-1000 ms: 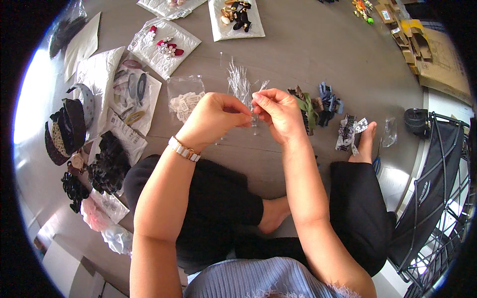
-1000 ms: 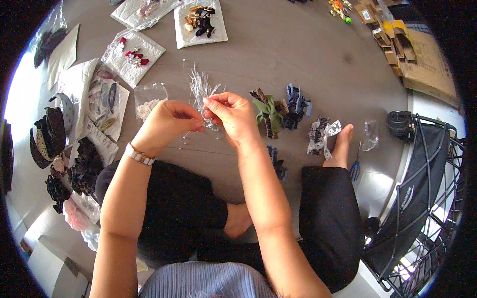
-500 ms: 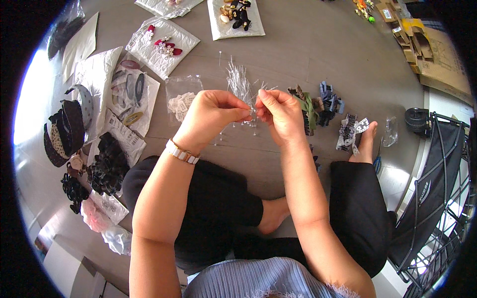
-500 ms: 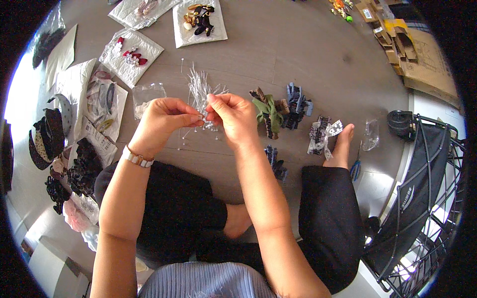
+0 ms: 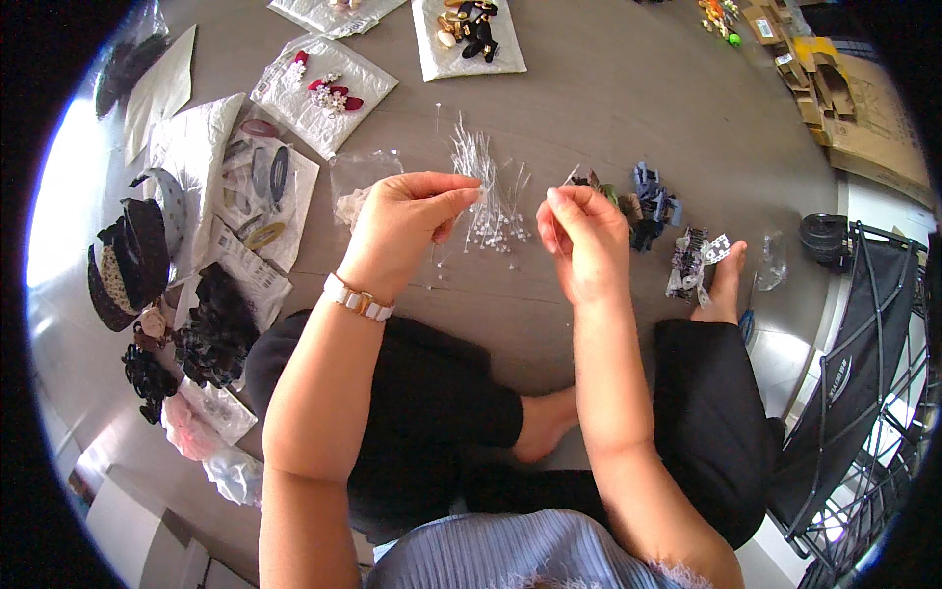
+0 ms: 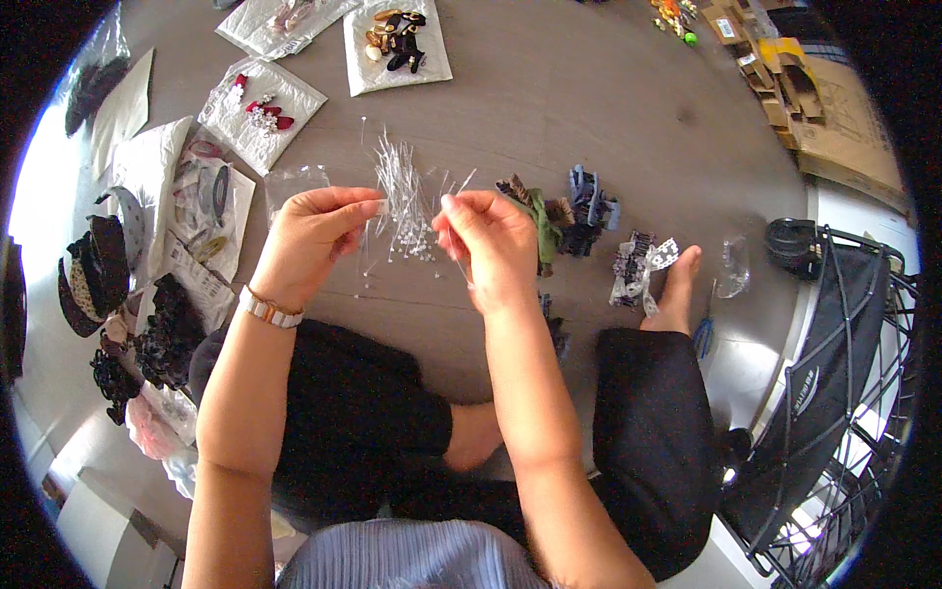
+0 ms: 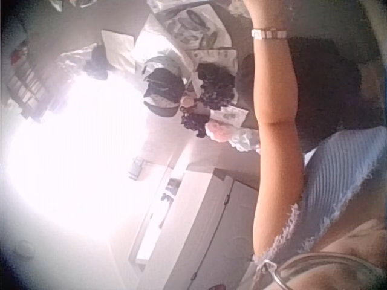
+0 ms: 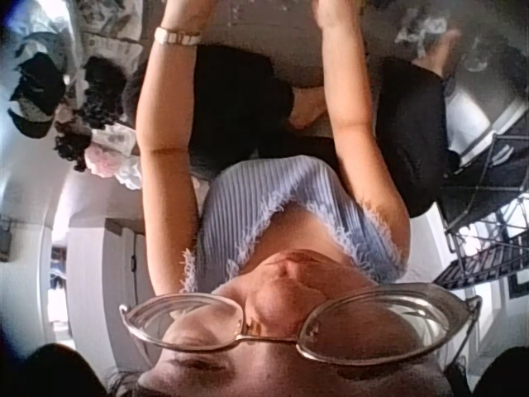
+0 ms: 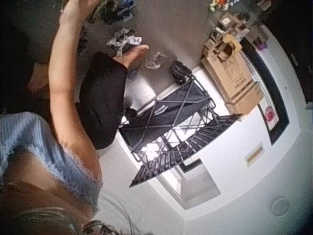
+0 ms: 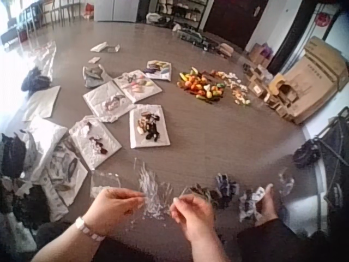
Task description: The person sits on the floor and assembles hair accessories by attaching small clear plastic pieces to fabric bows and hair clips. They handle multiple bows and clips, picking up components and fastening them together by hand.
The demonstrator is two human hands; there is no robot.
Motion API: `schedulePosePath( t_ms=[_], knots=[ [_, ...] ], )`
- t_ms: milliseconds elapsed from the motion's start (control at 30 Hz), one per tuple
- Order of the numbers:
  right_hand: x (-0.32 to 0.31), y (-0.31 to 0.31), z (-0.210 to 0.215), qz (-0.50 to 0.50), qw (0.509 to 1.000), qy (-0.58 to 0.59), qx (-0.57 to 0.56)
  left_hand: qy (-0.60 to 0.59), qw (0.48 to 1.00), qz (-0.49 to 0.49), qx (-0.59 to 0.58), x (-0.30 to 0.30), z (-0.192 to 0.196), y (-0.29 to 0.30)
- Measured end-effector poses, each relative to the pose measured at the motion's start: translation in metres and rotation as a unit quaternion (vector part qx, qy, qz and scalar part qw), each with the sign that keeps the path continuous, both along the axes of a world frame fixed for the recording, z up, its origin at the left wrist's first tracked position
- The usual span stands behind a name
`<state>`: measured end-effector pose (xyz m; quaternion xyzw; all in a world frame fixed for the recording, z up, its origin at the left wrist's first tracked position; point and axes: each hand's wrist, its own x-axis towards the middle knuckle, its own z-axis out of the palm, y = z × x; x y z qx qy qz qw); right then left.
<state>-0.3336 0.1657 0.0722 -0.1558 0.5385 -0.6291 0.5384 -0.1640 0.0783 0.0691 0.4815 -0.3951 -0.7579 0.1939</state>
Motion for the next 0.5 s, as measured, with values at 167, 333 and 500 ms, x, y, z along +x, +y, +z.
schedulePosePath(
  t_ms=[167,333,500],
  knots=[
    [0.016,0.011,0.021,0.127,0.991,0.009,0.041,0.153,0.985,0.070,0.031,-0.005,0.006,0.005],
    [0.018,0.010,0.026,0.144,0.988,-0.045,0.027,0.179,0.981,0.074,0.010,-0.004,0.007,0.006],
    [0.023,0.005,0.023,0.071,0.996,0.027,-0.045,0.154,0.986,0.045,-0.043,-0.003,0.008,0.008]
  ],
)
